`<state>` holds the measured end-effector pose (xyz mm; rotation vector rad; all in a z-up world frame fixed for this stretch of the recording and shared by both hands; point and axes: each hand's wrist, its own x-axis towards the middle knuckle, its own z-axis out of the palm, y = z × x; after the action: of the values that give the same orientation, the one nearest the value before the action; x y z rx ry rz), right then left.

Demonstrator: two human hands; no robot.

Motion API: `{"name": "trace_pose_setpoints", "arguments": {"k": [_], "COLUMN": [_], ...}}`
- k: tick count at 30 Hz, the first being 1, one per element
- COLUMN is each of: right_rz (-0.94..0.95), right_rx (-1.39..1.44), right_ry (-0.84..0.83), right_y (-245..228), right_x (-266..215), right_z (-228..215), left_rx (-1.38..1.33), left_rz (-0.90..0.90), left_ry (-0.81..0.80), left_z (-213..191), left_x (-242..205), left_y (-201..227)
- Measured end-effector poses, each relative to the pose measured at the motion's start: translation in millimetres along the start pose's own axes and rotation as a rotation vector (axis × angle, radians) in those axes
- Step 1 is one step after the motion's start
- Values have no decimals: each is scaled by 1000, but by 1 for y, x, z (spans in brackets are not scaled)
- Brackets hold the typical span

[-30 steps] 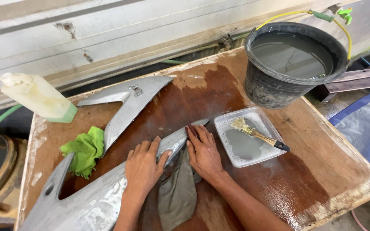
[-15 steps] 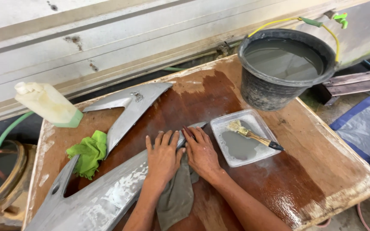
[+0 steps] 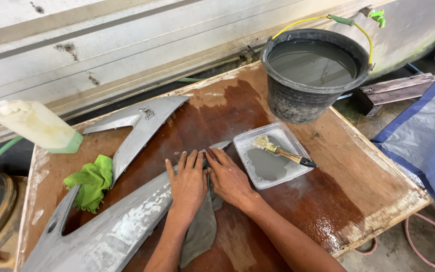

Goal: The person scrubs a silver metal part with a small abrasive pad and a cloth on a wooden workbench. They repeatedly rub the surface of the part, occasionally dipping the pad into a container of liquid to keep it wet. A second metal part, a bucket of water, and a paintbrush are also visible on the table.

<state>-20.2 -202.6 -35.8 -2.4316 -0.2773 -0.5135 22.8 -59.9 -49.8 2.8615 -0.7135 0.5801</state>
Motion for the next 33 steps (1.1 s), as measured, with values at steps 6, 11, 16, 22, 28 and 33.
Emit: {"name": "trace_pose_setpoints", "arguments": {"k": [6,11,16,22,28,33], "right_rz": [24,133,116,108,305,377], "right_rx": [2,60,31,-288,-386,-343], "right_ry": [-61,-135,-56,-101,-357,-378], "right_y": [5,-22,2,67,84,55], "right_x": [-9,-17,-30,-41,-36,-26], "right_z": [-10,-54,-83,-106,-110,-121], "left_rx": [-36,-146,-205,-404,-374,-358], "left_rz": [-2,26,77,158,139,149], "left_ry": [15,28,51,-33,-96,-120], "left_z": [-6,-17,-35,-41,-26,-16], "left_x": [-2,0,6,6,8,13], "left_y": [10,30,64,102,119,115]}}
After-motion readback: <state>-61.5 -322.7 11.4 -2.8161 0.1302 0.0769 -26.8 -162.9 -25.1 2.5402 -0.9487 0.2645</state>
